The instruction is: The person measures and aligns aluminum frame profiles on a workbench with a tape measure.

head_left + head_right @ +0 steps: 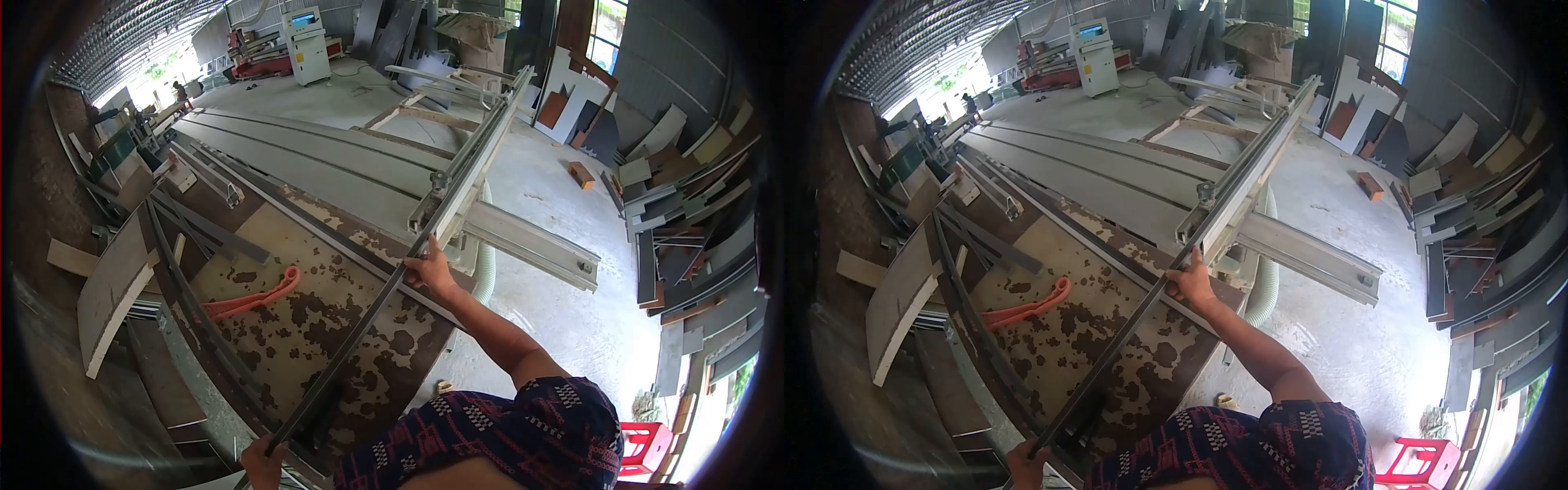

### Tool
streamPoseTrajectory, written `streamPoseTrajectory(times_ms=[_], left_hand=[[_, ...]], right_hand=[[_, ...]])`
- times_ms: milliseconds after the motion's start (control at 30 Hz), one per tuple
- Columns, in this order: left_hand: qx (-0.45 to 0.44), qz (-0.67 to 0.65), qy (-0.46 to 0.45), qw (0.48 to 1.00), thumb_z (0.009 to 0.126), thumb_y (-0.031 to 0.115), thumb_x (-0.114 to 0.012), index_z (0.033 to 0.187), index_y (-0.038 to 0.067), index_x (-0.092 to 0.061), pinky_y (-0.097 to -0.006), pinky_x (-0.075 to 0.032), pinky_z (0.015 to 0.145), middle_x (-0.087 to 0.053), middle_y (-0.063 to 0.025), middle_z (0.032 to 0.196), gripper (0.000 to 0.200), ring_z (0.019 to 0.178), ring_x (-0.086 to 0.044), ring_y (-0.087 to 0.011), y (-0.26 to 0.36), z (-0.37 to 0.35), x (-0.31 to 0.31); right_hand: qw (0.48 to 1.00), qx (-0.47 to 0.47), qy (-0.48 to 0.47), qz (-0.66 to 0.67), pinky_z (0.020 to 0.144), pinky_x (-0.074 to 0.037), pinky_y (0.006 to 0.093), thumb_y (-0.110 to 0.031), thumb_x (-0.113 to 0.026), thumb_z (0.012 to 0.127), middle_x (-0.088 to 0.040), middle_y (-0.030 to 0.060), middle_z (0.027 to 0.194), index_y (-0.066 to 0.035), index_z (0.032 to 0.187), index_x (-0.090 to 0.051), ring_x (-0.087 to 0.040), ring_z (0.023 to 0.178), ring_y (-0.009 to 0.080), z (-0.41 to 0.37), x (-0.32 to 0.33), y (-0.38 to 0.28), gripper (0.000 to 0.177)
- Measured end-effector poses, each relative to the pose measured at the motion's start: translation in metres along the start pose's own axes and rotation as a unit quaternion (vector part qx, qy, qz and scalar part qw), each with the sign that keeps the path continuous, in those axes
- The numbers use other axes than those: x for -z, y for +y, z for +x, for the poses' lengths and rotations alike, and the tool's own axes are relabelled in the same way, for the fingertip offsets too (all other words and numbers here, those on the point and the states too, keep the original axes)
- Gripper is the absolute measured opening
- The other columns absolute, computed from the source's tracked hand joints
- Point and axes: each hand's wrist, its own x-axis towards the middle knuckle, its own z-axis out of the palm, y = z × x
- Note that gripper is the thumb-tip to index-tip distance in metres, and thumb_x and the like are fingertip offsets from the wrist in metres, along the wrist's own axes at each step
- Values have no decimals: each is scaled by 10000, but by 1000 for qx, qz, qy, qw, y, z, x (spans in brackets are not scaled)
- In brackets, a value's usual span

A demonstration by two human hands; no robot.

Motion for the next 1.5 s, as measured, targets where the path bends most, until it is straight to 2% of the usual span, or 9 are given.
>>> streamPoseTrajectory(times_ms=[267,467,567,667,767,867,967,1067,1500], left_hand=[[-64,8,16,998,838,275,-645,1050,12,-648,-403,-492,750,-665,-178,931,338,855,-632,-316,-8,17,-19],[-1,-47,-20,999,817,311,-667,1042,4,-651,-397,-488,738,-665,-177,925,381,848,-633,-312,1,20,-15],[-19,-13,3,1000,806,312,-679,1070,13,-641,-392,-484,739,-665,-173,926,401,863,-635,-297,16,23,-17],[-60,-69,73,993,695,188,-728,917,-18,-660,-333,-457,610,-617,-155,687,310,629,-614,-259,7,32,-36],[-85,-62,78,991,729,232,-709,855,-34,-656,-326,-440,557,-601,-128,627,300,599,-593,-167,15,36,-37],[-83,-82,86,989,726,231,-711,867,-44,-653,-326,-439,558,-596,-125,619,314,592,-586,-173,16,41,-42],[-50,-100,57,992,690,196,-727,886,-28,-655,-355,-433,588,-590,-178,665,306,611,-597,-285,36,40,-35],[-68,-44,52,995,713,204,-713,881,-29,-651,-353,-433,586,-583,-180,658,294,596,-593,-290,37,46,-39],[-94,-112,30,989,763,193,-683,1029,19,-633,-349,-453,625,-633,-162,786,321,681,-612,-281,80,50,-51]], right_hand=[[1000,-25,4,-15,346,-423,290,-1,-617,780,-561,113,631,19,1423,7,-541,436,182,12,10,-7,897],[1000,-15,6,-13,332,-409,278,-9,-614,784,-574,119,644,50,1409,-62,-537,428,169,11,12,-16,836],[1000,7,14,-25,338,-410,282,-13,-617,777,-579,123,654,51,1405,-87,-541,435,168,24,19,-8,824],[999,17,21,-36,338,-412,279,-22,-623,774,-580,119,646,55,1403,-107,-545,438,166,38,26,-7,817],[998,10,24,-50,340,-419,279,-23,-626,770,-581,116,643,53,1405,-107,-550,440,168,46,31,-4,823],[998,4,29,-57,342,-424,285,-19,-627,767,-583,116,641,50,1410,-102,-555,440,172,49,33,-4,833],[998,1,32,-55,341,-425,290,-11,-629,761,-582,117,631,42,1413,-103,-557,436,175,57,38,-1,839],[998,-6,32,-45,335,-417,293,-2,-630,755,-579,117,621,29,1417,-112,-552,426,177,69,45,2,841],[999,-11,30,-19,326,-418,269,-2,-621,788,-575,100,597,5,1430,-112,-560,425,170,97,74,-7,820]])
